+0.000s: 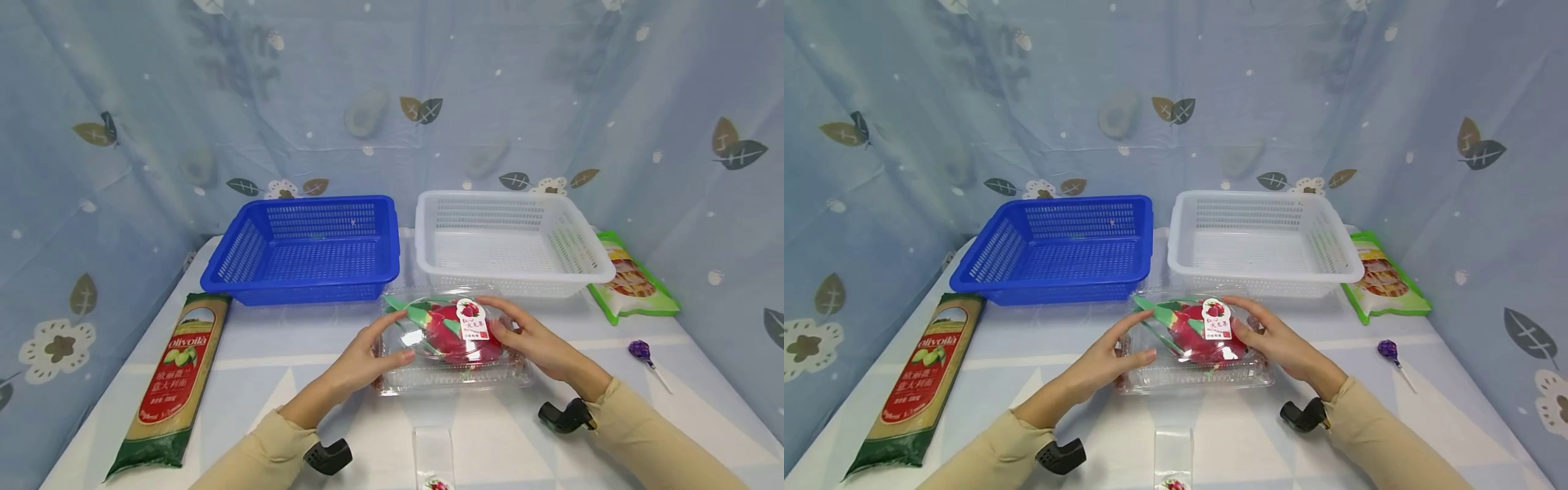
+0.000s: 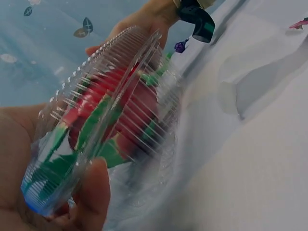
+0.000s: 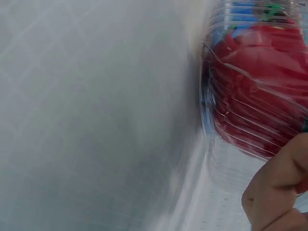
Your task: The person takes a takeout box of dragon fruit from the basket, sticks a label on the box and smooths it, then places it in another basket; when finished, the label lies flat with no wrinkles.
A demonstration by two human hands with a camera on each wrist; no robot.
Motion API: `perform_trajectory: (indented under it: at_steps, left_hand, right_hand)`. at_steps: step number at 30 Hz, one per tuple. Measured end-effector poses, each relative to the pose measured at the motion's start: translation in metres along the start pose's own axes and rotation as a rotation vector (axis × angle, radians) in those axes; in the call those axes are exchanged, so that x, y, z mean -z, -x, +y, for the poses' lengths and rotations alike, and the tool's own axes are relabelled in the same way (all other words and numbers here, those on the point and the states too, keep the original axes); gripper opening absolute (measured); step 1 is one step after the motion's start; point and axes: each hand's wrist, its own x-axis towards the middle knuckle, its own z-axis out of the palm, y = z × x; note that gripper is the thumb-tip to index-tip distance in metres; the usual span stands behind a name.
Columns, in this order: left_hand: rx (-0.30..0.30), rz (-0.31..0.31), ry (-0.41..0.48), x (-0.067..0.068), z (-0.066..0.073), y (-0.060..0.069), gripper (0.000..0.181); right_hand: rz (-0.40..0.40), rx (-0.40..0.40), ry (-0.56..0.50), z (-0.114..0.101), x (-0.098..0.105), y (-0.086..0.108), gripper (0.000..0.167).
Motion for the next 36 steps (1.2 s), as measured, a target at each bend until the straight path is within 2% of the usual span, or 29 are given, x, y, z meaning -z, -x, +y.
perform_trajectory:
  at_steps: [4,6,8,10,12,19,23,25,27,29,34,36]
  left_hand:
    - [-0.004,-0.022,0.049,0.0,-0.003,-0.001,0.07]
    - [-0.005,-0.026,0.051,0.0,-0.004,-0.001,0.07]
    - [-0.005,-0.027,0.052,0.001,-0.004,0.0,0.071]
    - [0.004,-0.024,0.056,0.002,-0.005,0.002,0.072]
    - [0.01,-0.017,0.064,0.004,-0.005,0.005,0.072]
    - [0.012,-0.012,0.057,0.005,-0.009,0.009,0.073]
    - [0.006,-0.009,0.057,0.002,-0.011,0.012,0.072]
    - [-0.006,-0.005,0.053,0.002,-0.01,0.013,0.072]
    - [-0.023,0.011,0.04,0.001,-0.01,0.014,0.072]
    - [-0.028,0.033,0.02,0.001,-0.008,0.014,0.072]
    - [0.007,0.062,-0.008,0.001,-0.004,0.016,0.071]
    - [0.017,0.061,-0.004,0.001,-0.003,0.016,0.071]
  right_hand:
    - [0.019,-0.023,0.064,-0.003,0.01,0.007,0.051]
    - [0.086,-0.021,0.049,-0.003,0.018,0.012,0.045]
    - [0.185,-0.026,-0.022,-0.003,0.025,0.016,0.034]
    - [0.262,-0.036,-0.129,-0.001,0.032,0.018,0.027]
    - [0.301,-0.068,-0.259,0.001,0.037,0.016,0.025]
    - [0.24,-0.163,-0.746,0.004,0.044,-0.003,0.036]
    - [0.298,-0.226,-1.023,0.002,0.047,-0.01,0.031]
    - [0.336,-0.248,-1.112,0.001,0.047,-0.013,0.026]
    - [0.363,-0.253,-1.145,0.0,0.047,-0.017,0.025]
    - [0.377,-0.242,-1.134,-0.001,0.046,-0.021,0.025]
    - [0.43,-0.156,-1.022,-0.006,0.041,-0.029,0.021]
    - [0.493,-0.111,-0.976,-0.009,0.036,-0.03,0.023]
